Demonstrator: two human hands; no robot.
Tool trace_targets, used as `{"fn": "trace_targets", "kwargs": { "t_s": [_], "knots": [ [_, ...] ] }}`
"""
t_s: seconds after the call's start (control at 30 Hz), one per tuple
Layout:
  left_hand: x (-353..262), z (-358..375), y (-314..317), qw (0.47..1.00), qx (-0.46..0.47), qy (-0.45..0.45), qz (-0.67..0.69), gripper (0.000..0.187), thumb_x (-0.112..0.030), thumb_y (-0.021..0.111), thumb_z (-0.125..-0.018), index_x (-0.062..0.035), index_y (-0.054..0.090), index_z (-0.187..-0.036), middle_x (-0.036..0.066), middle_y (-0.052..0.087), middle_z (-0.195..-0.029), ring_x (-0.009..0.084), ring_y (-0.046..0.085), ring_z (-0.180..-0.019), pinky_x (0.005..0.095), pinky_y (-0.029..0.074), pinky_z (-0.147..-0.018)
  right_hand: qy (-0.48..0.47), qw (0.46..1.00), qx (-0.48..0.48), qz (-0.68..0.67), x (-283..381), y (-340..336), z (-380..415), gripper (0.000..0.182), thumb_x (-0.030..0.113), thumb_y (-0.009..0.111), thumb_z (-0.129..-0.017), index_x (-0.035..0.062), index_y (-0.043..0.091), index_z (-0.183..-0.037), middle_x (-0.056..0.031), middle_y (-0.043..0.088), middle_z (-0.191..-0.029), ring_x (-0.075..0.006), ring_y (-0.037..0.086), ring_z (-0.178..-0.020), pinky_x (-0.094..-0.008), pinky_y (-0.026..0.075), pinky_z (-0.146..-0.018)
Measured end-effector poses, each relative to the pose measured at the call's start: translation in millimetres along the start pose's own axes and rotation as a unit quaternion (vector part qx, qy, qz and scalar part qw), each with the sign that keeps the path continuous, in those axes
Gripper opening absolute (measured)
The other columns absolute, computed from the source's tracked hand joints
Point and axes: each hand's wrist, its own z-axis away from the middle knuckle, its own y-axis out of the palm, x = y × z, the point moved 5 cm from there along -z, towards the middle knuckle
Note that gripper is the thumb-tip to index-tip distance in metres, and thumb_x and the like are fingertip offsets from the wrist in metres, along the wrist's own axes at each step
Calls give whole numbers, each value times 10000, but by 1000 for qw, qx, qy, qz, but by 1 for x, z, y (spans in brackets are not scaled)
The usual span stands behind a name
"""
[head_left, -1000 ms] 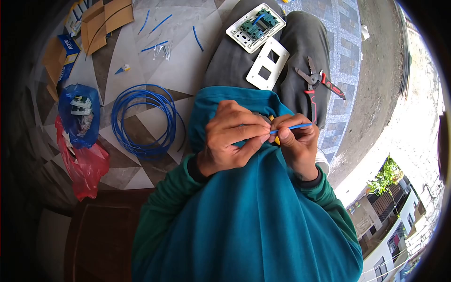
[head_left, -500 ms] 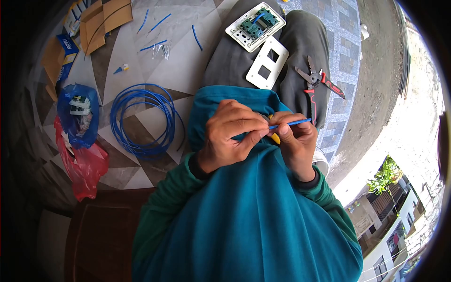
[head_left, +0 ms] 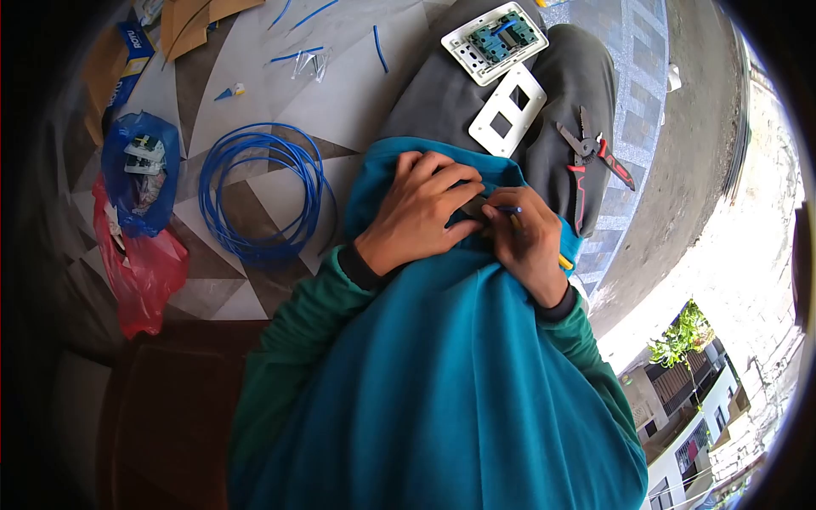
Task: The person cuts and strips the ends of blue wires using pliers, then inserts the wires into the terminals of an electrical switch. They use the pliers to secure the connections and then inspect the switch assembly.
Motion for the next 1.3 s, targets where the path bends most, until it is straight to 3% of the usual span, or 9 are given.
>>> {"fn": "trace_targets", "kwargs": {
  "t_s": [0.43,0.5,0.6,0.9,0.97,1.03,1.1,1.17,1.3],
  "knots": [
    [4,2,0,999,-22,12,27,390,-205,813,-621,-99,692,-976,-24,629,-1096,192,524,-1036,387,347,-910,-65,996,-12,61,14,2,-1,254,-124,649,-657,4,549,-852,-112,617,-848,-287,581,-732,-373,473,-625],
    [3,5,2,999,-16,9,28,389,-204,812,-623,-97,691,-978,-24,629,-1095,192,524,-1037,388,347,-911,-64,993,42,86,9,7,-4,235,-108,651,-665,5,554,-846,-103,613,-841,-278,573,-717,-373,473,-619],
    [8,0,0,999,-18,7,26,388,-201,810,-625,-96,690,-979,-22,629,-1096,193,525,-1038,388,347,-911,-80,992,-12,95,22,0,-5,201,-85,652,-683,5,561,-838,-100,608,-829,-271,567,-706,-369,471,-613],
    [9,-2,-2,999,-17,9,28,386,-173,806,-625,-103,694,-988,-17,630,-1100,189,533,-1047,389,347,-916,-54,996,-29,60,14,2,-1,177,-52,699,-701,12,594,-829,-94,625,-820,-276,587,-723,-356,480,-607],
    [5,2,-4,997,-29,6,66,383,-149,805,-625,-100,694,-988,-11,634,-1088,188,545,-1037,388,347,-916,-42,995,6,85,17,0,4,143,-26,710,-747,3,604,-837,-106,638,-821,-237,602,-695,-323,483,-607],
    [4,-2,-11,995,-48,12,82,369,-141,809,-637,-94,692,-983,-1,655,-1046,193,577,-997,380,356,-905,125,987,-21,-101,2,-5,5,113,14,708,-815,-14,608,-859,-98,666,-844,-166,615,-685,-281,490,-618],
    [-5,2,-19,988,-71,6,137,339,-142,814,-658,-89,691,-970,15,679,-987,201,609,-926,364,379,-870,134,968,-67,-203,3,-10,11,113,74,673,-887,-24,617,-879,-103,678,-863,-124,615,-703,-253,497,-638],
    [-12,-3,-28,982,-107,20,157,297,-139,815,-678,-89,692,-943,25,694,-928,198,626,-864,345,397,-829,194,888,-73,-411,0,-12,6,121,92,652,-908,-22,620,-883,-119,667,-864,-134,610,-716,-261,504,-642],
    [-20,-1,-31,973,-151,20,171,201,-129,800,-699,-104,692,-866,-2,693,-863,174,620,-817,342,396,-809,196,833,-60,-513,3,-11,5,144,105,648,-913,-29,599,-890,-158,652,-871,-159,603,-715,-278,502,-654]
  ]
}}
